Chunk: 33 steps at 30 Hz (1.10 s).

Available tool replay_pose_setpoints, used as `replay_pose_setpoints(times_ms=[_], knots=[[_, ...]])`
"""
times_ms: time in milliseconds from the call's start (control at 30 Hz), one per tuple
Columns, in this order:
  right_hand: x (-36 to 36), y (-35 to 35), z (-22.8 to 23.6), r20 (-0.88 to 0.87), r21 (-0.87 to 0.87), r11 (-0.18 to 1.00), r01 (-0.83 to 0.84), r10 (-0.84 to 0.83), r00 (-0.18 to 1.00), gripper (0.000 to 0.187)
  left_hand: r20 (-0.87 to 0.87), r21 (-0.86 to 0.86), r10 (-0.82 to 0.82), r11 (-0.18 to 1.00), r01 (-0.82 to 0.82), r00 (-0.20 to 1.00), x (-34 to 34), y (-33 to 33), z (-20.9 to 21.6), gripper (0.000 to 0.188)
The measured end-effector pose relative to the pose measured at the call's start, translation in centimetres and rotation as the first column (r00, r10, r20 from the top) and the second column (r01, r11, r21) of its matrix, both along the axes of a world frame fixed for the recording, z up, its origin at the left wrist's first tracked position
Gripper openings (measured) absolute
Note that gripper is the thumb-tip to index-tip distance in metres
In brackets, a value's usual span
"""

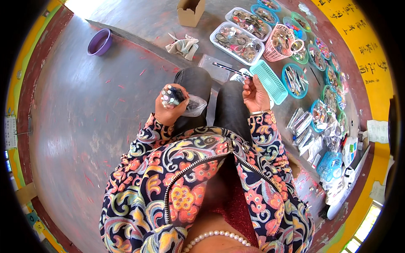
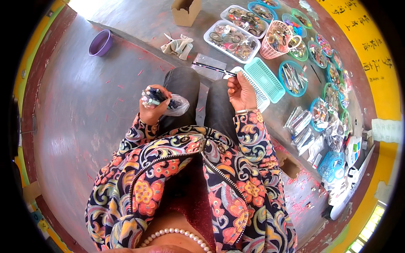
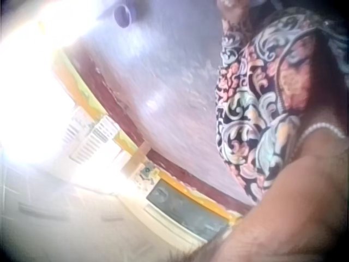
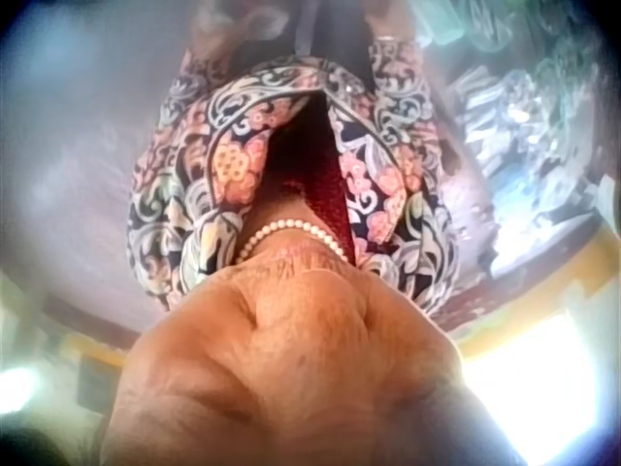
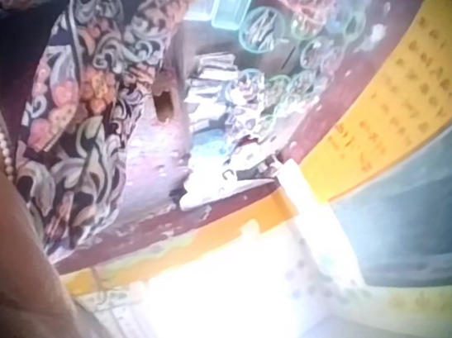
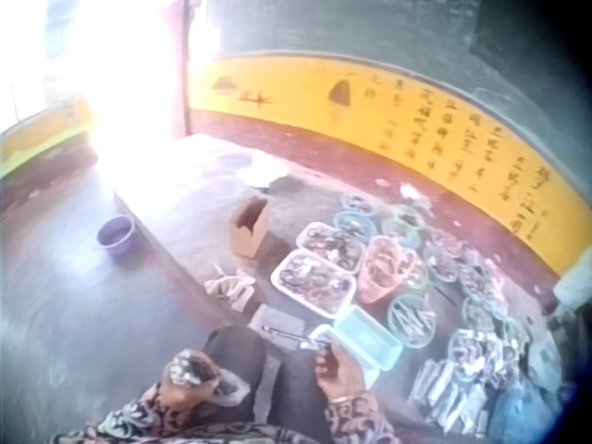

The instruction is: The person sits on the floor and packs various stationery items, including pens and small round objects, into clear plastic bags. They handle the items one by one, placing them into bags and organizing them on the floor.

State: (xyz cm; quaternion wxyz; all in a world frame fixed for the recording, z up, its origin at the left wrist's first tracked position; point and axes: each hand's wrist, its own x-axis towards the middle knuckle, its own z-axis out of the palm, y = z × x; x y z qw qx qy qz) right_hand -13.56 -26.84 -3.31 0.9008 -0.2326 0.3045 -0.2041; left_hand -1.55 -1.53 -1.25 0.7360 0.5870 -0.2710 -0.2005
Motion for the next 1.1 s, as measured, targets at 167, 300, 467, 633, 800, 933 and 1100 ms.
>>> replay_pose_setpoints(times_ms=[167, 300, 467, 633, 800, 933, 1100], knots=[[-0.6, -1.3, -0.8, 0.028, 0.004, 0.998, 0.062, -0.062, 0.998, 0.014, 0.031, -0.006, -0.013, 1.000, 0.014, 0.999, 0.0, -0.1, -0.2, 0.028], [-3.1, -6.7, -6.4, -0.044, -0.061, 0.974, 0.217, -0.220, 0.975, 0.008, -0.022, -0.050, -0.015, 0.999, 0.014, 1.000, 0.1, 0.1, -0.8, 0.029], [-7.6, -9.3, -14.2, -0.313, -0.057, 0.933, 0.356, -0.355, 0.881, 0.011, 0.011, -0.064, -0.049, 0.997, 0.050, 0.999, 0.4, 0.3, -1.3, 0.029], [-9.7, -8.7, -20.3, -0.443, -0.008, 0.928, 0.371, -0.336, 0.831, 0.015, 0.034, -0.031, -0.047, 0.998, 0.048, 0.998, 0.3, 0.1, -0.8, 0.029], [-7.3, -9.9, -19.8, -0.480, -0.034, 0.969, 0.244, -0.230, 0.847, 0.012, 0.019, -0.041, -0.021, 0.999, 0.022, 1.000, 0.4, 0.3, -1.0, 0.027], [-5.9, -11.4, -19.2, -0.493, -0.068, 0.982, 0.176, -0.186, 0.850, 0.015, 0.034, 0.056, -0.027, 0.998, 0.025, 0.999, 0.6, 0.5, -0.5, 0.028], [0.7, -4.7, -7.4, -0.364, -0.459, 0.875, -0.156, -0.025, 0.931, 0.025, -0.166, 0.006, -0.011, 1.000, 0.012, 0.986, 0.2, 0.6, -0.1, 0.040]])
